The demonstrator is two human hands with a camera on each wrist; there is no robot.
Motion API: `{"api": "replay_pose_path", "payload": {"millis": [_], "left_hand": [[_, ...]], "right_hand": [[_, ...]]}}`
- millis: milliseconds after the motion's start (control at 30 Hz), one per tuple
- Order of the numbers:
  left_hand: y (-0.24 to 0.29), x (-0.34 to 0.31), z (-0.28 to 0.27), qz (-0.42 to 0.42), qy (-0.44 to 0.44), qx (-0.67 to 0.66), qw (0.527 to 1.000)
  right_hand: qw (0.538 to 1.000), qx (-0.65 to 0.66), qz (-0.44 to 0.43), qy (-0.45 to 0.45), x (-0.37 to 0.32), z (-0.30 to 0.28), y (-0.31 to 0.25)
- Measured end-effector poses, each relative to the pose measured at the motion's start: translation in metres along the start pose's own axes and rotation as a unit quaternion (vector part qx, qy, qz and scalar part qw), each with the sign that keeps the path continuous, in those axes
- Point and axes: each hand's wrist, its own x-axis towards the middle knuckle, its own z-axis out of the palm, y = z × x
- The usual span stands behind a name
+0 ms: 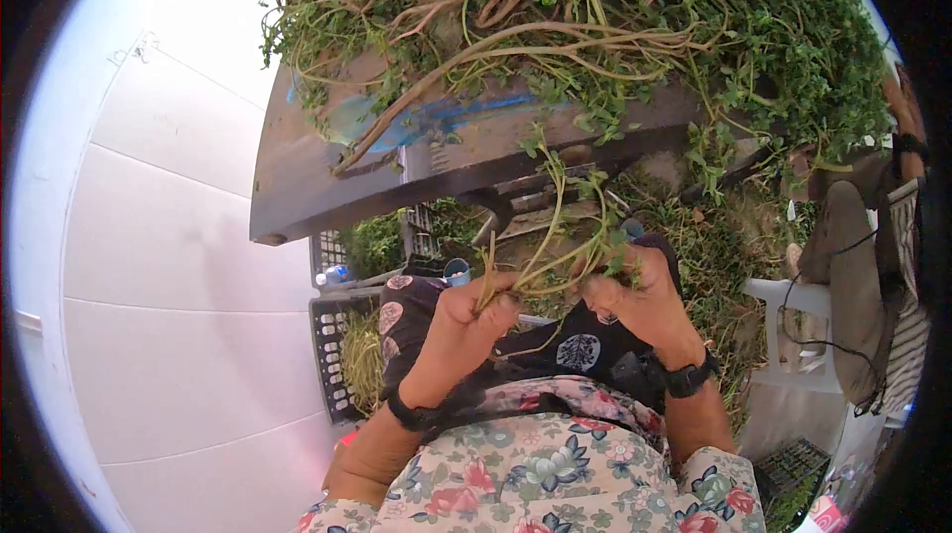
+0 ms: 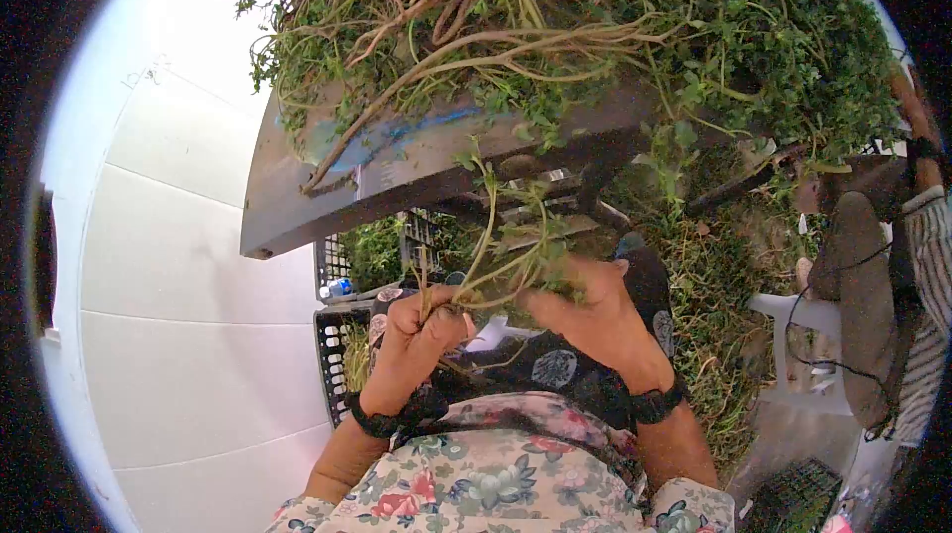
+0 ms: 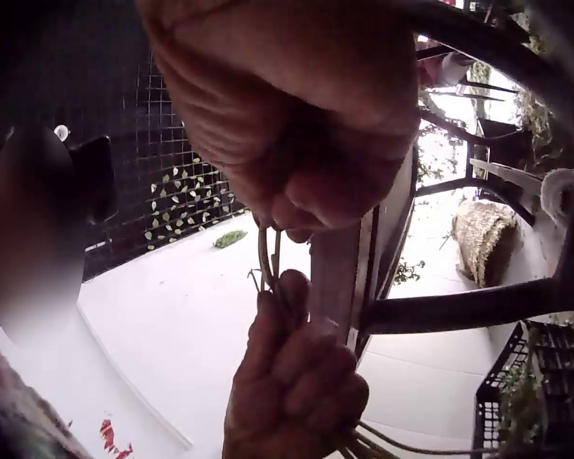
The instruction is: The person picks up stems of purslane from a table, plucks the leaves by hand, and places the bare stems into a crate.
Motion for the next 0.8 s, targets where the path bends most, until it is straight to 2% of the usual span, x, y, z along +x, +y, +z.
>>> {"api": "replay_pose_path", "payload": {"millis": [33,167,300,367,433,533,633,733,800], "left_hand": [[0.001,-0.001,-0.001,-0.026,-0.001,-0.023,0.999],[0.000,0.000,0.000,-0.007,0.008,-0.003,1.000],[0.001,0.000,0.003,0.024,0.017,0.042,0.999],[0.000,-0.001,0.003,0.025,0.030,0.044,0.998],[0.007,-0.002,0.002,-0.003,0.058,0.027,0.998],[0.011,0.001,-0.007,0.017,0.040,0.130,0.991],[0.011,0.002,-0.006,0.032,0.029,0.174,0.984],[0.001,0.003,-0.005,0.077,0.014,0.189,0.979],[0.003,0.004,-0.004,0.061,0.001,0.182,0.981]], "right_hand": [[0.999,-0.015,-0.028,-0.010,0.000,0.000,-0.001],[0.990,-0.088,-0.106,-0.016,0.002,0.002,-0.004],[0.976,-0.166,-0.140,0.007,0.004,0.002,0.001],[0.986,-0.136,-0.080,0.047,0.002,0.000,0.011],[0.991,-0.072,0.050,0.099,-0.002,-0.007,0.014],[0.978,0.106,0.069,0.163,-0.005,-0.004,-0.007],[0.989,-0.105,-0.029,0.099,-0.008,-0.008,-0.010],[0.933,-0.290,-0.211,0.042,-0.002,-0.005,-0.011],[0.932,-0.307,-0.193,0.031,-0.002,-0.001,-0.010]]}}
